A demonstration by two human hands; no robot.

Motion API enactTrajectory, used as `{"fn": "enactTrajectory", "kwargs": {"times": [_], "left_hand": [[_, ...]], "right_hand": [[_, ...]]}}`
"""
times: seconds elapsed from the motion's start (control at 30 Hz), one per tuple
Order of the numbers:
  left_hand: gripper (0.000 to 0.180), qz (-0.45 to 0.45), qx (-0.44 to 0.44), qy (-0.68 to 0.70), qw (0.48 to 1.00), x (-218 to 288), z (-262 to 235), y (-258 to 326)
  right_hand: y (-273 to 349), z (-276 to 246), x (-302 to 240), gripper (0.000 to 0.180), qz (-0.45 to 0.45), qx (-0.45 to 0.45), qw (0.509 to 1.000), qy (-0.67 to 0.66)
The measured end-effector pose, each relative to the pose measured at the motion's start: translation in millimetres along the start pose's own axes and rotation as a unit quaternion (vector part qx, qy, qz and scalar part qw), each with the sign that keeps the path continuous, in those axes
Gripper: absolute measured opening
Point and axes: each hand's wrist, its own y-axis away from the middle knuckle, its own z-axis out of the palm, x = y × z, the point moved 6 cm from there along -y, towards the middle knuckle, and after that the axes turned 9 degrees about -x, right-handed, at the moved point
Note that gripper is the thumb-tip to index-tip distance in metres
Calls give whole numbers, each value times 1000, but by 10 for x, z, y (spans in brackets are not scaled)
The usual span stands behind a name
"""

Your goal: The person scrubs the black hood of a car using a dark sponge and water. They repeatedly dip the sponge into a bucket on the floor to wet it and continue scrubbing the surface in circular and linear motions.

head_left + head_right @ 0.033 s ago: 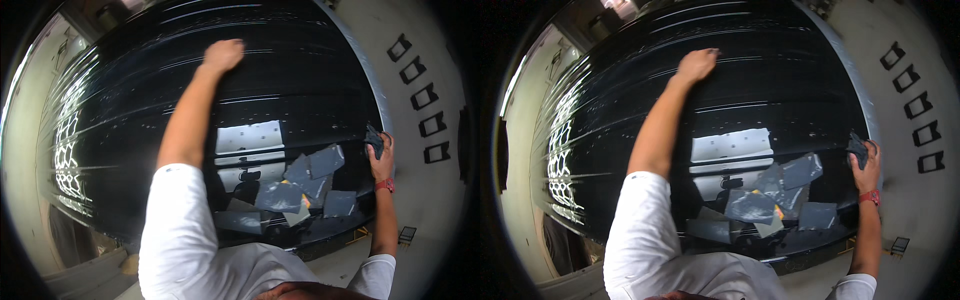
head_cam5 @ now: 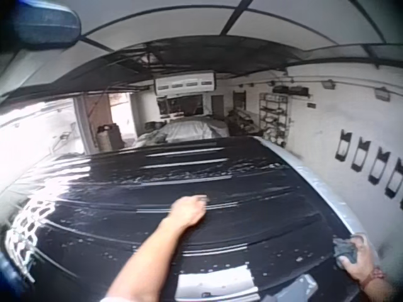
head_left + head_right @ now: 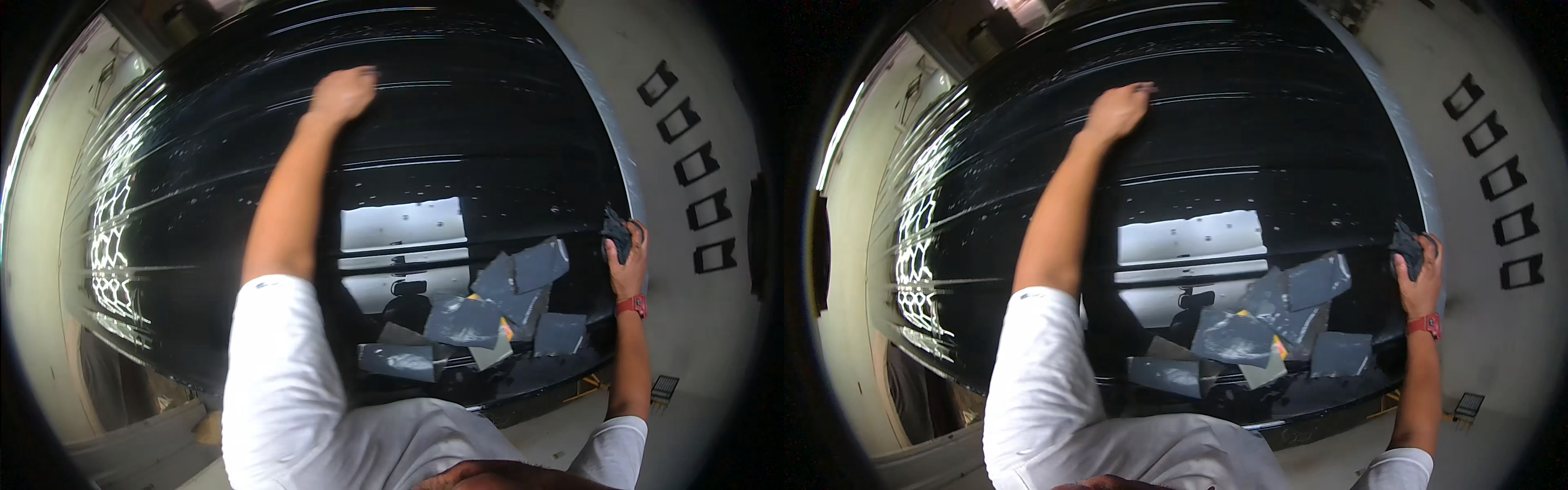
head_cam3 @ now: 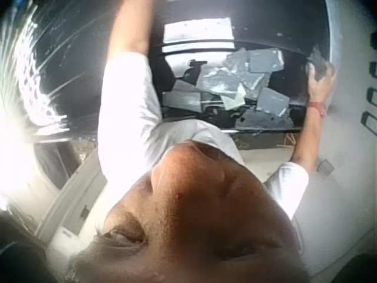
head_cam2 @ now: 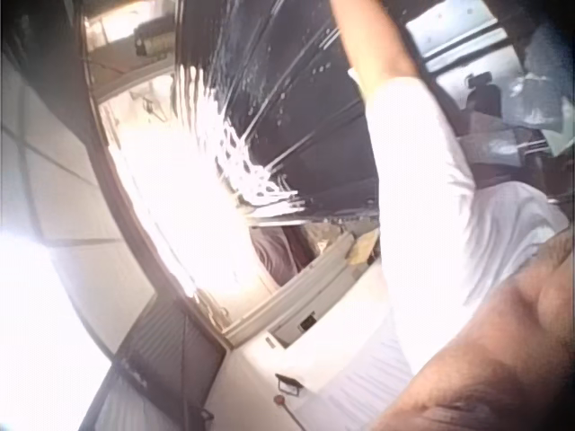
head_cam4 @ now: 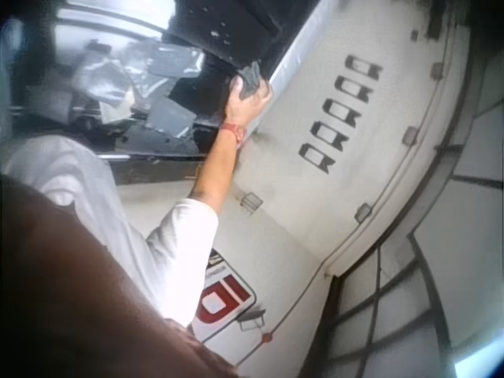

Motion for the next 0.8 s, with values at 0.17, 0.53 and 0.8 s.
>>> {"fn": "enactTrajectory", "kwargs": {"times": [0.17, 0.53, 0.8], "left_hand": [[49, -238, 2, -114, 965, -2615, -1029, 1123], [75, -124, -16, -131, 983, -806, -22, -612], [68, -63, -30, -108, 992, -1454, -179, -554]], "right_hand": [[-35, 34, -24, 49, -10, 6, 999, 53], [-117, 99, -33, 50, -24, -14, 998, 58], [60, 20, 151, 50, 7, -9, 997, 74]]}}
